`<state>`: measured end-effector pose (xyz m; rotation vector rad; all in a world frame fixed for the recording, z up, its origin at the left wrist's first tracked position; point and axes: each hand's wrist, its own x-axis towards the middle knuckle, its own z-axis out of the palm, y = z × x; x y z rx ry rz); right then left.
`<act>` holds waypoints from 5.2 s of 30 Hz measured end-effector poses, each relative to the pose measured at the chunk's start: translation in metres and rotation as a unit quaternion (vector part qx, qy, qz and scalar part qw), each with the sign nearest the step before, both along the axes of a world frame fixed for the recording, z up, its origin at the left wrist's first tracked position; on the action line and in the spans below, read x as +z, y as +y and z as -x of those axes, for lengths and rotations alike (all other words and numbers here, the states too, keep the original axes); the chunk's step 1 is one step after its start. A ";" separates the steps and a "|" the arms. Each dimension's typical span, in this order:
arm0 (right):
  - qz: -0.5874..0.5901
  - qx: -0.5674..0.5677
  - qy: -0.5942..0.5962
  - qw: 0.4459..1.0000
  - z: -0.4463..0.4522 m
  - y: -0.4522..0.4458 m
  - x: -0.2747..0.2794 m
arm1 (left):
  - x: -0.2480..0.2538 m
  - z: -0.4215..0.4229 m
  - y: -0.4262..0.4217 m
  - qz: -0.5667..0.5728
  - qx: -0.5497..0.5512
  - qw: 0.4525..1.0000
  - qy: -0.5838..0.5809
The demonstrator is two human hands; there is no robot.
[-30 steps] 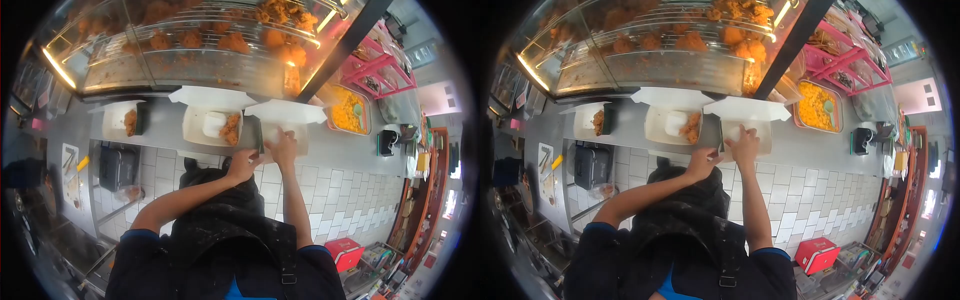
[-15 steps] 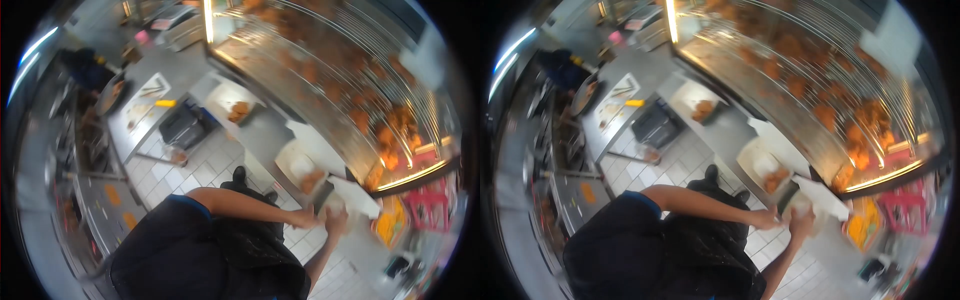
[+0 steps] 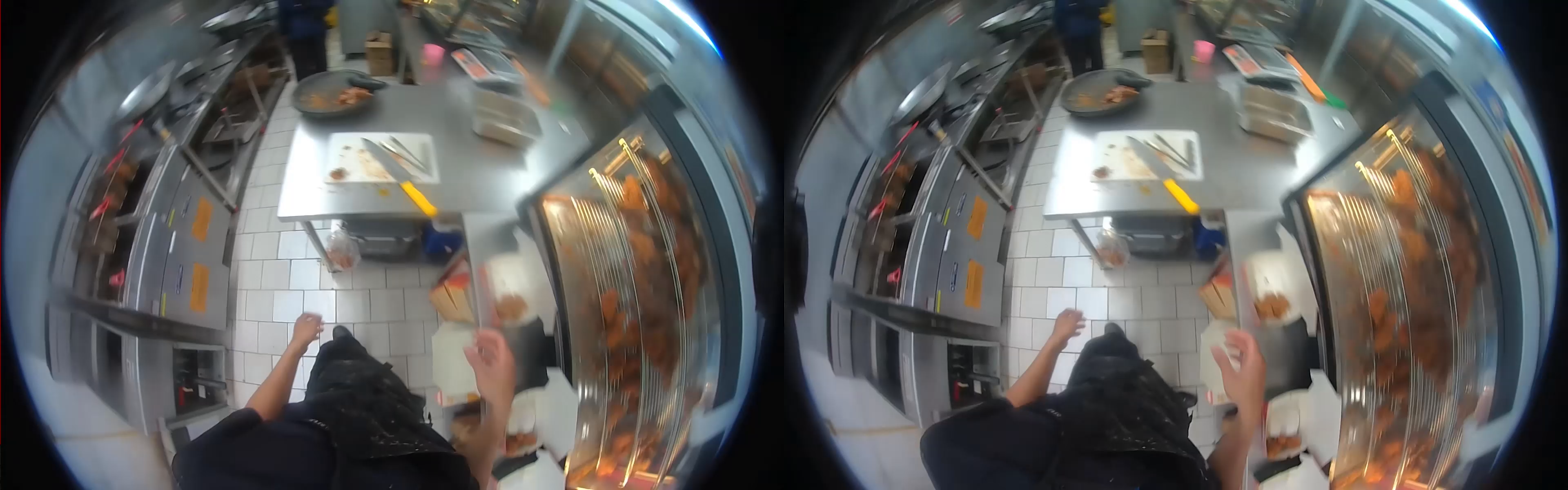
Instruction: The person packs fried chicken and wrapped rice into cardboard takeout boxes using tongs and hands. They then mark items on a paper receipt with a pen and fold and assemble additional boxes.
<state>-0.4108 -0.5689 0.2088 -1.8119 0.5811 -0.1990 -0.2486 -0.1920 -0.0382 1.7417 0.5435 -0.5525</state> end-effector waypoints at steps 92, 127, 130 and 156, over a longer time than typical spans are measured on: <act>0.581 0.798 -0.160 0.032 -0.841 1.330 0.058 | -0.130 -0.416 0.183 -0.129 0.665 0.709 0.197; 0.259 0.905 0.092 0.326 -0.970 1.263 0.163 | -0.146 -0.457 0.175 -0.100 0.732 0.641 0.206; 0.089 0.920 0.113 0.364 -0.963 1.244 0.174 | -0.146 -0.468 0.172 -0.100 0.746 0.622 0.214; 0.015 0.890 0.170 -0.423 -0.258 0.670 0.227 | 0.012 -0.322 0.063 -0.154 0.985 -0.070 0.046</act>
